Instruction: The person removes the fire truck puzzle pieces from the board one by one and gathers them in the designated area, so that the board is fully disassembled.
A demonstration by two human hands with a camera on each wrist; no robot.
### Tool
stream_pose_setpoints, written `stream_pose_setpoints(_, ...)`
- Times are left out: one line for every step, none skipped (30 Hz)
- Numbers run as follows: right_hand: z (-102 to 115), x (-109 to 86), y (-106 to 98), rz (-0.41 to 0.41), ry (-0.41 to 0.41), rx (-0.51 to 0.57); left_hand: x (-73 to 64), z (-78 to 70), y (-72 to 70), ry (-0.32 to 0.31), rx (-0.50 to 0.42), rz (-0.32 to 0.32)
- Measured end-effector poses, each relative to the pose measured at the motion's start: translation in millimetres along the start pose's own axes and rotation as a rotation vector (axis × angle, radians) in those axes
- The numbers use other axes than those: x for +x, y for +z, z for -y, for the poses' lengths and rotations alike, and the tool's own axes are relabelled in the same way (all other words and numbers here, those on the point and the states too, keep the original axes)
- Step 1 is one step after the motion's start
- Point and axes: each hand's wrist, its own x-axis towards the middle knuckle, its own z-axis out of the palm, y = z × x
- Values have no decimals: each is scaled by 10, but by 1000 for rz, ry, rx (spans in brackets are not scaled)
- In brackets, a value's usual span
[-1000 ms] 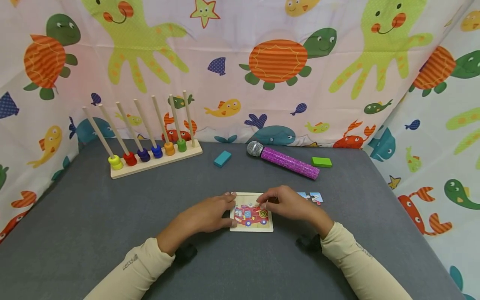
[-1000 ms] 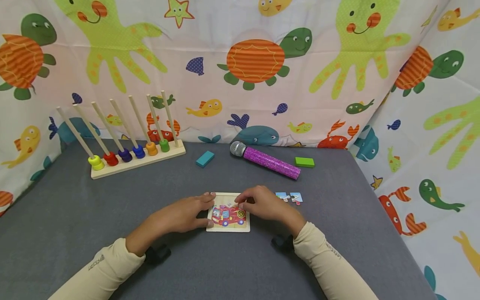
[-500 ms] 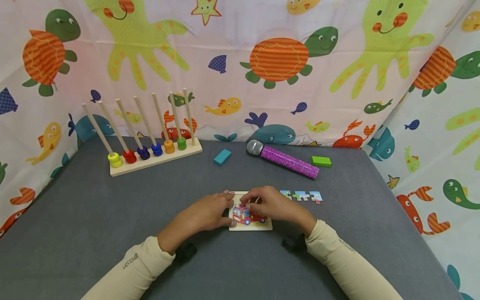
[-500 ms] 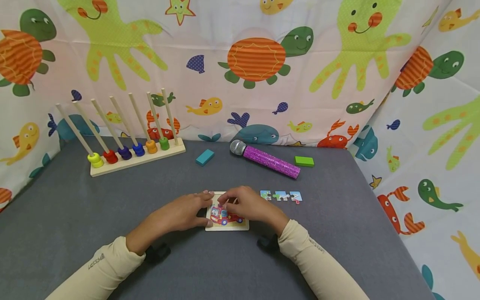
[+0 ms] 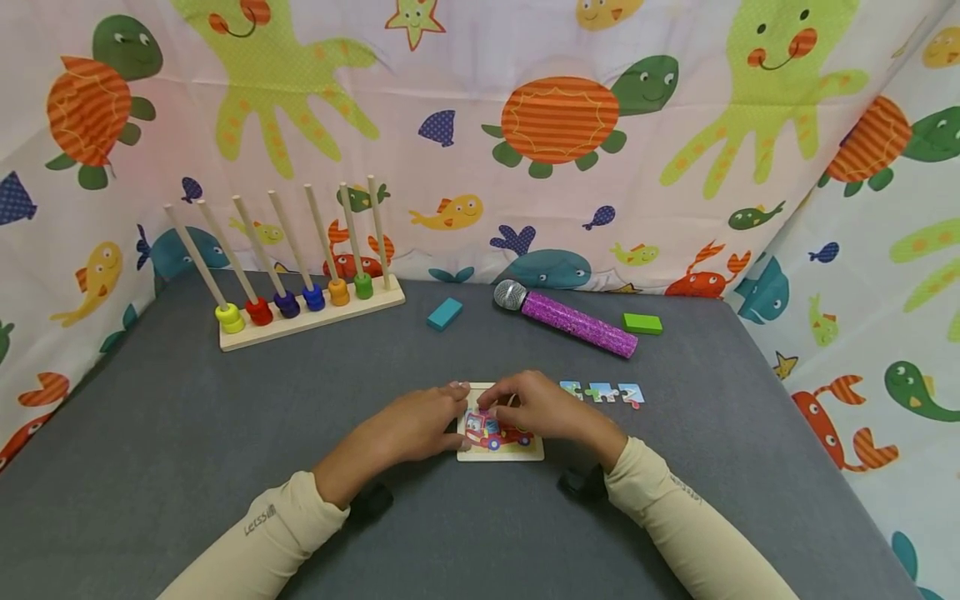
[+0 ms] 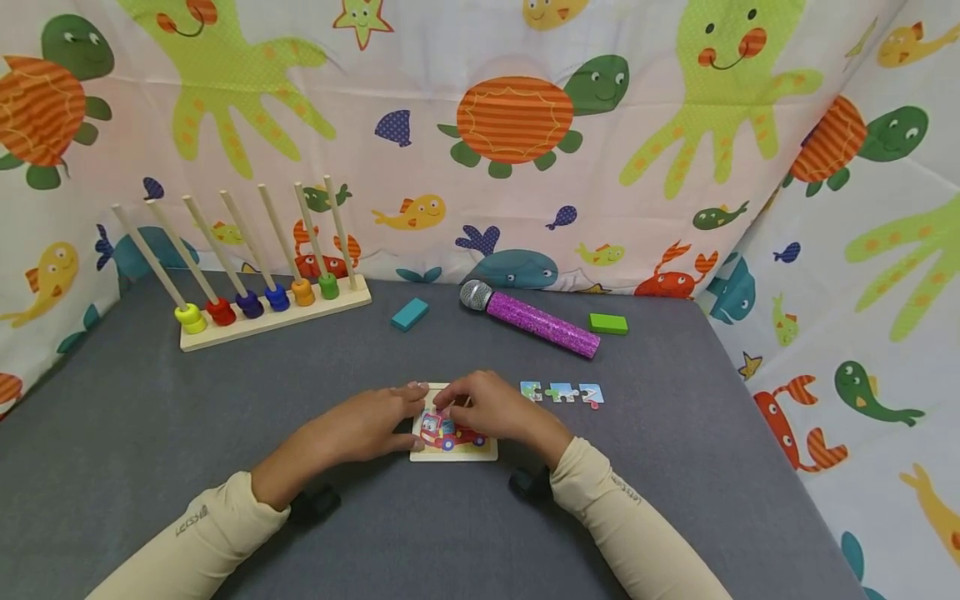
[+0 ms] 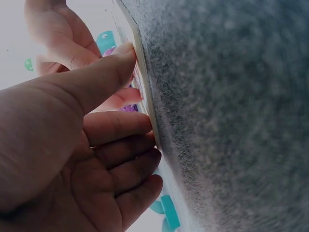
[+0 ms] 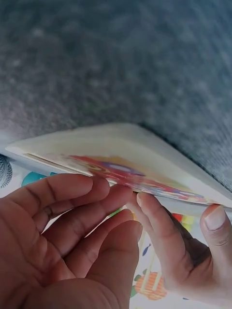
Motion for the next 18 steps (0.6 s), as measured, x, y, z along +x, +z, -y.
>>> stream_pose_setpoints(9, 3, 2, 2, 2, -4, -2, 0, 1, 2, 1, 1)
stream_pose_setpoints(10, 6, 3, 4, 5, -6, -4, -1, 1, 2, -2, -1)
stream_pose_setpoints(10, 9, 2, 5, 8, -10, -3, 1, 3, 2, -4, -3)
stream_pose_setpoints(10, 11, 3, 5, 11, -14, -5, 1, 3, 3, -8, -5)
stream_pose_setpoints(13, 14, 5, 5, 15, -15, -7, 2, 2, 4, -11, -9)
stream_pose_setpoints(13, 16, 4, 6, 17, -15, -9, 3, 2, 4, -16, -13)
stream_pose_setpoints(13, 17, 3, 6, 17, -16, -11, 4, 2, 3, -23, -16)
stream_pose_setpoints(15, 17, 1, 6, 17, -17, -12, 7, 2, 3, -27, -19)
stream_pose_setpoints(10, 20, 0, 7, 15, -17, -10, 10, 5, 3, -32, -22)
stream_pose_setpoints(12, 19, -1, 7, 14, -17, -11, 12, 4, 4, -36, -24)
stream_pose_setpoints(13, 20, -1, 7, 14, -16, -11, 14, 5, 3, -38, -25)
stream_pose_setpoints(13, 20, -1, 6, 10, -17, -9, 16, 7, 2, -40, -26)
stream_pose_setpoints(12, 19, 1, 5, 6, -17, -8, 18, 9, 0, -41, -26)
stream_pose_setpoints(11, 17, 3, 4, 1, -16, -5, 19, 10, -1, -41, -25)
stream_pose_setpoints(7, 15, 7, 1, -4, -15, -2, 19, 11, -2, -41, -24)
stream_pose_setpoints(8, 9, 9, -2, -9, -15, 1, 18, 11, -6, -42, -22)
stream_pose_setpoints(5, 7, 14, -4, -15, -14, 4, 18, 13, -9, -43, -21)
stream_pose_setpoints(2, 4, 17, -7, -23, -11, 8, 18, 15, -12, -46, -21)
